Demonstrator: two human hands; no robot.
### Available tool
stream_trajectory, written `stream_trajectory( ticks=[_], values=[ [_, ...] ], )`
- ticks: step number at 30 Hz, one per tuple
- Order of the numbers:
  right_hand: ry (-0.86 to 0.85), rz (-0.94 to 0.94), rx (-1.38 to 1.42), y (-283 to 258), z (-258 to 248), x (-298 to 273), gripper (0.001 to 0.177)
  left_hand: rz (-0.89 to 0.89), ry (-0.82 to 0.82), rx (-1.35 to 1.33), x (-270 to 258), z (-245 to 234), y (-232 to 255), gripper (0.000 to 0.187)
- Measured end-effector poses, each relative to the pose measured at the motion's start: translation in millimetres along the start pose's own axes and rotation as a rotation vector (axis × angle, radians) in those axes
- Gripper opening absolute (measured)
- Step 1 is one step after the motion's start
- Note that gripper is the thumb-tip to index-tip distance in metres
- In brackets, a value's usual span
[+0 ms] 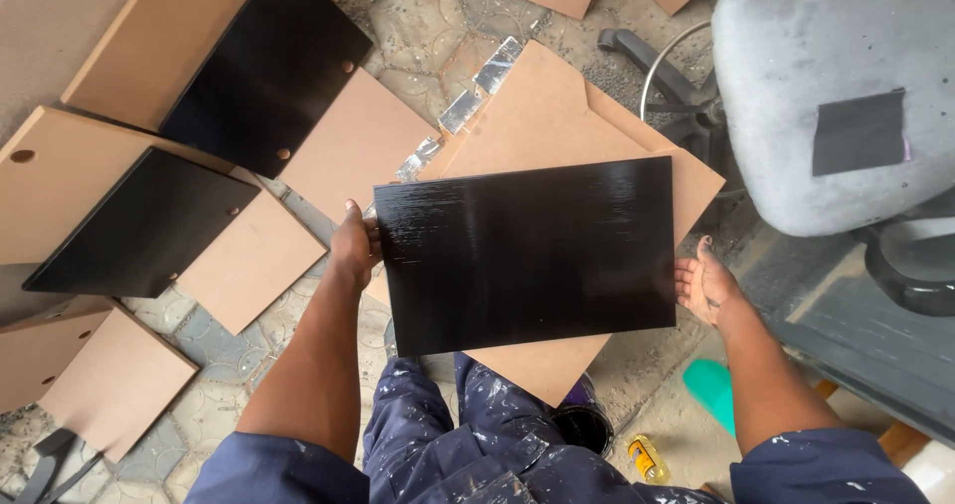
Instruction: The person applies black paint to a rectangular wooden board using a cloth, repeatedly dipping the cloth into a paint can. After painting, the person places the board against a sofa to dry.
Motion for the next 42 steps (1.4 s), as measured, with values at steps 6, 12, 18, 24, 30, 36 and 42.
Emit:
stream_trajectory(
  ticks=[6,12,18,24,30,36,42],
  values=[
    [-0.005,-0.003,0.003,16,-19,37,0.081,-0.006,0.030,-0.005,1,2,-1,0.068],
    [0.066,0.045,-0.054,33,-38,78,0.058,-0.017,0.063,-0.030,7,7,-5,0.050],
    [0.066,0.078,-0.092,6,-22,34,0.063,0.018,0.144,-0.044,-19,11,7,0.042],
    [0.075,0.097,-0.118,14,-26,53,0.057,0.075,0.178,-0.078,-33,11,19,0.041],
    [0.068,0.073,-0.121,0,-10,18,0.064,0.085,0.116,-0.091,-95,16,44,0.047],
    [0.044,-0.006,-0.154,-6,-10,-4,0.080,0.111,0.043,-0.053,-103,-11,30,0.063],
    [0.021,-0.083,-0.194,-30,13,-47,0.079,0.139,0.033,-0.087,-118,-47,27,0.073]
  ],
)
Point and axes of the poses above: each hand's wrist, its own x-axis towards the middle knuckle, its own z-axis out of the palm, y = z × x, the point moved 1 cm from there along x, towards the middle knuckle, and after that the axes turned 5 degrees about -x, right-handed, at the moved point
